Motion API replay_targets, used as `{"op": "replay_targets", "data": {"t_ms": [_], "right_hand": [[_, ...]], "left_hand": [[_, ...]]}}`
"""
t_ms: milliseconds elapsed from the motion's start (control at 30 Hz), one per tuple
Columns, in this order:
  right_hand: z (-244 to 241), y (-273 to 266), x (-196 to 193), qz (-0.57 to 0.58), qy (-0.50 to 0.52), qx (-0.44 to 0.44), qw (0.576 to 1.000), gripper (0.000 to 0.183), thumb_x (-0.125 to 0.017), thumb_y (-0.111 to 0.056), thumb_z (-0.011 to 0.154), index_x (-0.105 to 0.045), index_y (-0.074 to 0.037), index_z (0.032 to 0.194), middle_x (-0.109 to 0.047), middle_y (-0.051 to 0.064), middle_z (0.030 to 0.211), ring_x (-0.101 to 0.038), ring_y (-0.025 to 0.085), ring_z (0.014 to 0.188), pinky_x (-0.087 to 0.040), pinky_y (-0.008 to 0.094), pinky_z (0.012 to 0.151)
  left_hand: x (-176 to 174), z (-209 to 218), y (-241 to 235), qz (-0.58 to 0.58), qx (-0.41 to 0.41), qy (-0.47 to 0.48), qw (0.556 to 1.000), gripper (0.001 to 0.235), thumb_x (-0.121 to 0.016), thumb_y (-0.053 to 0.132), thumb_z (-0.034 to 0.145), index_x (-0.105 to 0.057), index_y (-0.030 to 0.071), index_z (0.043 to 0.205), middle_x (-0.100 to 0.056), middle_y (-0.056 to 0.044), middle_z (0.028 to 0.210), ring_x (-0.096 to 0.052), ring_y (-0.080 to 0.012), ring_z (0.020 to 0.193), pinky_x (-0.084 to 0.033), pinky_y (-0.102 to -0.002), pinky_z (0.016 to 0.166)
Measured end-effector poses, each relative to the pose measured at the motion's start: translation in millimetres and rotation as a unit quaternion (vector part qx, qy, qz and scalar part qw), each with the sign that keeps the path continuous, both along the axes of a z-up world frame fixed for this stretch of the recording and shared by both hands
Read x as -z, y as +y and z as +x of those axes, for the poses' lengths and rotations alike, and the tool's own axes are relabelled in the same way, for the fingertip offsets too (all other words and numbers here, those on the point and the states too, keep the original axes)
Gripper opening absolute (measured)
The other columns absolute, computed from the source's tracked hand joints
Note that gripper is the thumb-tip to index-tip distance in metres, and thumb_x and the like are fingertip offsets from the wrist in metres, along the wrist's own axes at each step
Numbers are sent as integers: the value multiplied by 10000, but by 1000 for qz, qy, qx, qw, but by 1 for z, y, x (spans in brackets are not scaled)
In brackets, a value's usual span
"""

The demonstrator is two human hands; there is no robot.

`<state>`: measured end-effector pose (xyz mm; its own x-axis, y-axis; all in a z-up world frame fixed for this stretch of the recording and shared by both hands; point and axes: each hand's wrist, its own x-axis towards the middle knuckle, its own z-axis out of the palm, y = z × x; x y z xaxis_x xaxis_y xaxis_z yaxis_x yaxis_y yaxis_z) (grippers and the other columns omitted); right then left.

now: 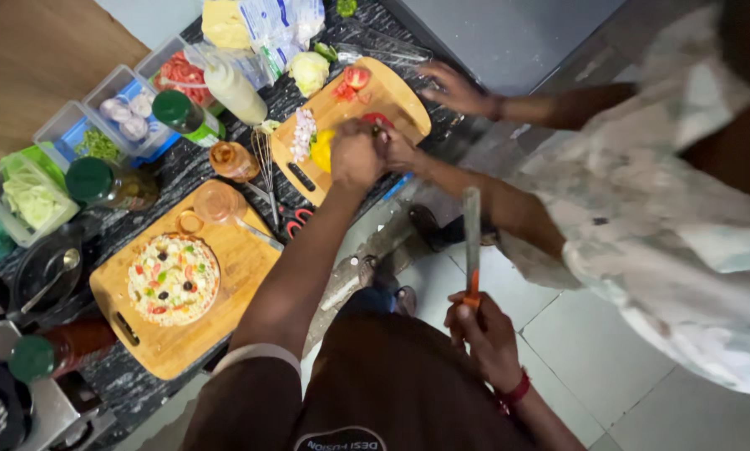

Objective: The person assembles a pizza by spreading sauce and adding toppings including cheese, tomatoes, olives, and green peppers. They use a spoon to apply sauce and place toppings by hand onto the pizza base on a wooden board.

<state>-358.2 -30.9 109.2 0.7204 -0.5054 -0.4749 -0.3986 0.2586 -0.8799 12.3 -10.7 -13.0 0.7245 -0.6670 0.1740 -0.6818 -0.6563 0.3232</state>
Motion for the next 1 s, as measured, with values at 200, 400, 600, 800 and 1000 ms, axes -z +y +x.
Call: {"op": "replay_targets", "data": {"t_ms": [200, 400, 600, 800, 1000], "right_hand": [[52, -29, 10, -53, 44, 42, 997, 308, -502, -297, 1044, -632, -32, 1132, -608, 24, 697, -503, 80, 521, -422, 255, 476], [88, -60, 14, -47, 25, 32, 998, 278, -535, -269, 1051, -633, -26, 1144, -540, -8, 675, -453, 53, 545, -384, 241, 490], [131, -109, 26, -60, 18, -33, 998, 298, -549, -290, 1032, -664, -42, 1152, -512, -35, 641, -433, 43, 538, -380, 237, 485], [155, -158, 49, -33, 7, -112, 993, 291, -543, -310, 1037, -651, -55, 1126, -540, -31, 647, -474, 41, 547, -411, 236, 496], [179, -173, 96, -134, -8, -189, 973, 272, -556, -327, 1051, -598, -59, 1040, -589, 46, 673, -557, 143, 601, -472, 333, 575]], "left_hand": [[-1, 1, -13, -44, -39, 46, 997, 691, -802, 484, 815, -602, -41, 1217, -557, -260, 1279, -573, -449, 1123, -499, -502, 925], [-8, 6, -35, -25, -96, 55, 994, 595, -821, 444, 801, -633, 63, 1218, -583, -167, 1249, -596, -419, 1080, -533, -494, 886], [-15, 16, -38, -14, -85, 104, 991, 546, -857, 353, 749, -659, 120, 1201, -580, -152, 1300, -604, -422, 1078, -545, -499, 834], [-24, 30, -28, 32, -3, 164, 986, 536, -899, 267, 674, -661, 71, 1113, -597, -149, 1294, -616, -389, 1148, -537, -465, 974], [-21, 14, -40, 23, -68, 126, 989, 712, -882, 210, 675, -556, -1, 1272, -554, -197, 1370, -561, -436, 1193, -505, -487, 988]]}}
